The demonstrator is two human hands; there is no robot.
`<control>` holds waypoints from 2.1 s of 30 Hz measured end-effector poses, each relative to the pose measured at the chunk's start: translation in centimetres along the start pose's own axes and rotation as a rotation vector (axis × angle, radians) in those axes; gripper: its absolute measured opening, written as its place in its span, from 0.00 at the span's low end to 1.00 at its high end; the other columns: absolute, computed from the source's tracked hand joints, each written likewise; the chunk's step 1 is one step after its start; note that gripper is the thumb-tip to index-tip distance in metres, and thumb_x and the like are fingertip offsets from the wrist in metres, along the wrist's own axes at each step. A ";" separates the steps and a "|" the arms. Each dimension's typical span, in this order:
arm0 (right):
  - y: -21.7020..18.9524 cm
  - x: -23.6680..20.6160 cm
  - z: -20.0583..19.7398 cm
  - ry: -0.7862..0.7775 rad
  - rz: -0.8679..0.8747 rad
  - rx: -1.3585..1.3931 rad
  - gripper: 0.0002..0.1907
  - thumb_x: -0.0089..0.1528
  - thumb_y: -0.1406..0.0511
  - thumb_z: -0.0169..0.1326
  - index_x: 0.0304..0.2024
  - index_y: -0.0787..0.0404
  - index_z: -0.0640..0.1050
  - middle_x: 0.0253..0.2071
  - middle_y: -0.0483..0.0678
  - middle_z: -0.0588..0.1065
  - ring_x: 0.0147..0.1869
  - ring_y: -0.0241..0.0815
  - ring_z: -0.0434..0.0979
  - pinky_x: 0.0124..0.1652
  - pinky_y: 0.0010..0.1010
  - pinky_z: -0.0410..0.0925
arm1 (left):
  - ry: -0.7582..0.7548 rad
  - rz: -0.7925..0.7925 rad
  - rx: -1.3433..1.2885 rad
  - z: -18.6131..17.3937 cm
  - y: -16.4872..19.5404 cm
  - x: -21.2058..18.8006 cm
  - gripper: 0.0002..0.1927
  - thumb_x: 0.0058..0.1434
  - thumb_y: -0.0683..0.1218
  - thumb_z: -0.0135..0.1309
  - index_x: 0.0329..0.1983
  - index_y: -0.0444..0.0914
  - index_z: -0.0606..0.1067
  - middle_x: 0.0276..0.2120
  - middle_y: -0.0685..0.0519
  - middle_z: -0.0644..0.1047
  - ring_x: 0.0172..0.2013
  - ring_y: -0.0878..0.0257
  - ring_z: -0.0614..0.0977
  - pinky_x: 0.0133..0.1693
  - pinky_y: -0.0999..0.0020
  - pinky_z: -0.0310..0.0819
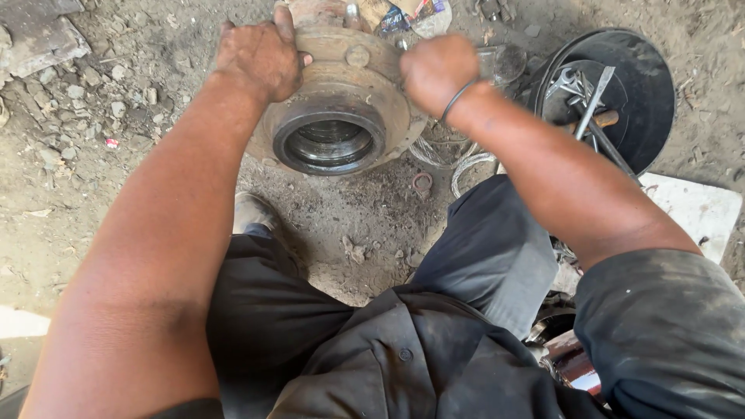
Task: The person uses a wire brush to clean the inner surface of a wheel hub. They hold the hub with one hand and scrub the interior with the other, rotating the hub to access different areas.
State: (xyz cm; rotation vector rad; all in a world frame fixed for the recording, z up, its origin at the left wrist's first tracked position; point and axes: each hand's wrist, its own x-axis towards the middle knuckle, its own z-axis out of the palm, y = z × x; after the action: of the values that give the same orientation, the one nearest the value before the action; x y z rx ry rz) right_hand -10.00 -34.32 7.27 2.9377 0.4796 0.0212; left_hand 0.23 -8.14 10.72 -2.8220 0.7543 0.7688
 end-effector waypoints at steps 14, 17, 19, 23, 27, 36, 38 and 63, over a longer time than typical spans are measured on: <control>-5.4 -5.4 3.3 0.075 0.361 0.247 0.16 0.61 0.67 0.50 0.50 0.65 0.79 0.23 0.59 0.78 0.24 0.60 0.79 0.24 0.50 0.70 | 0.036 0.050 0.058 0.5 -0.1 0.8 0.33 0.76 0.59 0.41 0.71 0.30 0.55 0.42 0.39 0.80 0.50 0.43 0.81 0.66 0.38 0.54; -7.7 -6.8 6.1 0.161 0.522 0.341 0.12 0.67 0.67 0.50 0.52 0.62 0.76 0.26 0.59 0.78 0.26 0.58 0.80 0.27 0.49 0.71 | 0.056 0.068 0.073 0.6 -0.1 0.8 0.35 0.74 0.58 0.42 0.72 0.30 0.52 0.40 0.39 0.80 0.48 0.44 0.81 0.64 0.37 0.54; -8.7 -7.2 7.5 0.247 0.544 0.385 0.11 0.63 0.68 0.53 0.48 0.63 0.75 0.27 0.59 0.78 0.27 0.59 0.80 0.29 0.49 0.72 | 0.042 0.060 0.067 0.5 -0.1 0.7 0.36 0.74 0.59 0.41 0.73 0.30 0.51 0.39 0.39 0.80 0.48 0.44 0.82 0.64 0.38 0.56; -8.6 -7.9 9.3 0.506 0.483 0.544 0.11 0.65 0.72 0.54 0.50 0.64 0.74 0.29 0.60 0.78 0.28 0.58 0.79 0.29 0.47 0.72 | 0.013 0.044 0.071 0.1 -0.1 0.2 0.33 0.77 0.60 0.39 0.71 0.29 0.55 0.38 0.38 0.80 0.47 0.44 0.82 0.65 0.39 0.56; -6.1 -7.9 10.4 0.480 0.457 0.491 0.07 0.66 0.74 0.52 0.47 0.63 0.75 0.29 0.58 0.78 0.25 0.56 0.78 0.25 0.45 0.70 | -0.011 0.028 0.094 -0.1 0.1 -0.2 0.34 0.77 0.59 0.37 0.72 0.29 0.53 0.37 0.38 0.81 0.47 0.45 0.83 0.67 0.39 0.54; -4.4 -7.4 11.5 0.578 0.317 0.473 0.08 0.62 0.75 0.55 0.43 0.62 0.76 0.33 0.55 0.77 0.34 0.56 0.80 0.34 0.45 0.73 | 0.037 -0.004 0.018 1.1 -0.4 0.0 0.35 0.75 0.60 0.39 0.72 0.29 0.50 0.52 0.31 0.74 0.55 0.38 0.77 0.64 0.39 0.60; -4.4 -7.6 11.4 0.545 0.317 0.444 0.09 0.61 0.74 0.57 0.43 0.62 0.76 0.33 0.54 0.77 0.35 0.56 0.80 0.35 0.46 0.72 | 0.023 0.001 0.028 1.3 -0.4 0.1 0.34 0.77 0.61 0.36 0.70 0.30 0.51 0.52 0.30 0.73 0.55 0.36 0.76 0.65 0.38 0.58; -3.9 -8.3 10.8 0.492 0.375 0.517 0.06 0.62 0.71 0.57 0.42 0.62 0.77 0.33 0.57 0.77 0.35 0.60 0.78 0.36 0.49 0.71 | 0.025 -0.082 -0.036 0.3 0.5 -0.4 0.32 0.75 0.61 0.39 0.69 0.32 0.54 0.57 0.32 0.71 0.57 0.35 0.75 0.57 0.45 0.72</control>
State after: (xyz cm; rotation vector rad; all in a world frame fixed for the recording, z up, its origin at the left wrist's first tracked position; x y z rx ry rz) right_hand -18.65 -35.04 -3.89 3.4785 -0.0378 0.7908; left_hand -0.51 -8.32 10.68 -2.8792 0.6297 0.7422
